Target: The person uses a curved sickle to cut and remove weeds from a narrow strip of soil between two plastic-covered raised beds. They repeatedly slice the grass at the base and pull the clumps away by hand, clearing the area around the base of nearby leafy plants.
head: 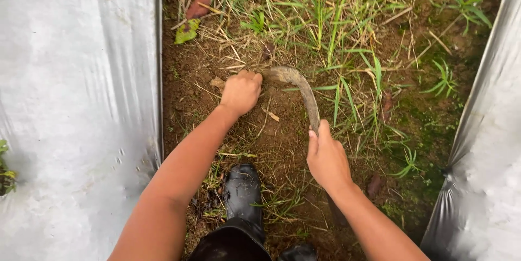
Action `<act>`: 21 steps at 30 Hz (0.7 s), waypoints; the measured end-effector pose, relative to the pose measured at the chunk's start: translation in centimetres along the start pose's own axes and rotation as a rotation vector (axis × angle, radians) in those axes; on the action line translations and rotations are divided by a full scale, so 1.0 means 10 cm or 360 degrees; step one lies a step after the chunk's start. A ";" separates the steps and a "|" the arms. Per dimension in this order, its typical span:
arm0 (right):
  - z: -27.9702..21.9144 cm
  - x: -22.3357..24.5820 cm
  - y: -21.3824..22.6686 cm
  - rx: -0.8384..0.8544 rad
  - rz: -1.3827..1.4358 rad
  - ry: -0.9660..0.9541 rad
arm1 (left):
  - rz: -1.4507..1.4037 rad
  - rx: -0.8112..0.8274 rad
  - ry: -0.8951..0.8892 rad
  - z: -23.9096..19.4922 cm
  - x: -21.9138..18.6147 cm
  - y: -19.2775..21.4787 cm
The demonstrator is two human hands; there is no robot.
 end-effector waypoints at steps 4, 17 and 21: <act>-0.12 0.02 0.06 0.0046 -0.0044 -0.0070 | -0.0011 -0.0056 -0.0083 -0.04 0.02 -0.02; -0.15 -0.12 0.27 -0.0218 0.0178 -0.0004 | -0.0294 0.0779 0.0256 -0.25 -0.14 0.29; -0.13 -0.13 0.22 -0.0236 0.0195 -0.0010 | -0.0316 0.0668 0.0525 -0.08 -0.29 0.72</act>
Point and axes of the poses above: each hand's wrist, its own z-axis towards the middle knuckle, its own y-axis out of the back of the hand, x = y × z, the point moved 1 cm from there along z, towards the middle knuckle, and after that the axes turned 5 degrees about x, right-handed, at the moved point
